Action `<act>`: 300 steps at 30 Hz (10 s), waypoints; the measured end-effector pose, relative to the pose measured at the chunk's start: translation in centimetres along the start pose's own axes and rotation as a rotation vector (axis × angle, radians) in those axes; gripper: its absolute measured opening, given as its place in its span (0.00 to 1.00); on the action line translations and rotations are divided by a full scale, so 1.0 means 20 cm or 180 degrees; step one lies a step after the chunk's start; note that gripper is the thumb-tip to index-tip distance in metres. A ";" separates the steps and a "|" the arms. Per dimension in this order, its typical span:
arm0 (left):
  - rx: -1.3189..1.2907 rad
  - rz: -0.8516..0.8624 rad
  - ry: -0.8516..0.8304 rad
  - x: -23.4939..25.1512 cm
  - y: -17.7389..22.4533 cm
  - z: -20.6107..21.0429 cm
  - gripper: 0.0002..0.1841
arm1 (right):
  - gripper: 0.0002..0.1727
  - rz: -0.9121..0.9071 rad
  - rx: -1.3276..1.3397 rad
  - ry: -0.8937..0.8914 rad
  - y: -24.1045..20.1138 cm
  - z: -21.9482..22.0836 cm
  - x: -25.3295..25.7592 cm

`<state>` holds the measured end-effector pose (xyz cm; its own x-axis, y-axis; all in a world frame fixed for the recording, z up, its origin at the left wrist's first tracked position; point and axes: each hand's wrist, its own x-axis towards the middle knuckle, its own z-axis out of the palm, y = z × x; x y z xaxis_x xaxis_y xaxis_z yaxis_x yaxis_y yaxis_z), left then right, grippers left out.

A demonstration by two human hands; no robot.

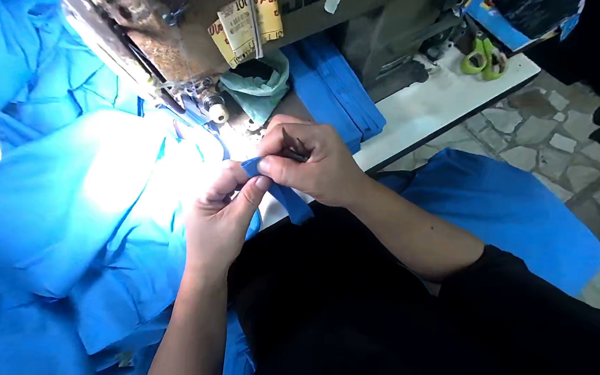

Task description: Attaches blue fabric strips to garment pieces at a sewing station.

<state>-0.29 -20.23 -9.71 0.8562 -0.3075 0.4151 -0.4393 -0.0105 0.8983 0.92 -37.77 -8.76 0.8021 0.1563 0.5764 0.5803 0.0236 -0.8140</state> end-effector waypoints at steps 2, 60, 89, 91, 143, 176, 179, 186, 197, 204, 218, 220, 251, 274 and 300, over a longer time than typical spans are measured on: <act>0.0036 0.0116 0.0229 0.00 0.02 0.02 0.05 | 0.05 -0.0089 0.0014 0.0065 0.00 0.01 0.00; 0.2659 -0.0446 -0.1183 0.03 -0.21 -0.27 0.11 | 0.07 0.1285 -0.1417 -0.2455 0.18 0.08 -0.10; 0.3037 -0.0689 -0.1201 0.11 -0.30 -0.25 0.14 | 0.05 0.1604 -0.1727 -0.1990 0.19 0.21 -0.08; 0.2995 -0.0587 -0.1168 0.09 -0.30 -0.25 0.12 | 0.05 0.1603 -0.1709 -0.2008 0.19 0.20 -0.07; 0.3493 -0.2208 -0.0969 0.43 -0.31 -0.29 0.12 | 0.19 0.2106 -0.1775 -0.1983 0.24 0.23 0.10; 0.3087 -0.1872 -0.0577 0.38 -0.43 -0.31 0.14 | 0.33 0.0748 -0.2975 -0.3278 0.33 0.15 0.22; 0.3159 -0.1533 -0.0363 0.30 -0.41 -0.26 0.14 | 0.36 0.0701 -0.2996 -0.3241 0.34 0.14 0.22; 0.3282 -0.0053 -0.0115 0.10 -0.50 -0.26 0.14 | 0.37 0.0722 -0.2958 -0.2991 0.36 0.15 0.18; 0.3235 0.0182 -0.0130 0.22 -0.59 -0.34 0.14 | 0.32 0.1408 -0.3060 -0.2418 0.36 0.23 0.18; 0.3382 0.0104 -0.0055 0.23 -0.58 -0.34 0.14 | 0.35 0.1549 -0.3091 -0.2376 0.36 0.24 0.18; 0.3627 -0.0065 -0.0133 0.18 -0.54 -0.30 0.27 | 0.22 0.0225 -0.2501 -0.1011 0.17 -0.15 0.04; 0.3724 -0.0064 -0.0041 0.17 -0.55 -0.30 0.27 | 0.18 -0.0205 -0.2709 -0.0125 0.17 -0.45 -0.01; 0.3530 -0.0130 -0.0277 0.17 -0.55 -0.31 0.28 | 0.29 0.1185 -0.3670 0.0954 0.27 -0.85 -0.14; 0.3105 0.0091 -0.1370 -0.19 -0.16 -0.47 0.17 | 0.19 0.0992 -0.2330 -0.1778 0.19 -0.01 -0.04; 0.2099 -0.0556 -0.2152 0.00 -0.08 -0.35 0.17 | 0.04 -0.0043 -0.1915 -0.1191 0.20 0.21 -0.43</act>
<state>2.34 -13.47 -10.16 0.6768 -0.7325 -0.0730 -0.5615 -0.5779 0.5922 -4.36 -34.92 -17.24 0.7547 0.4912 0.4349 0.6536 -0.5049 -0.5638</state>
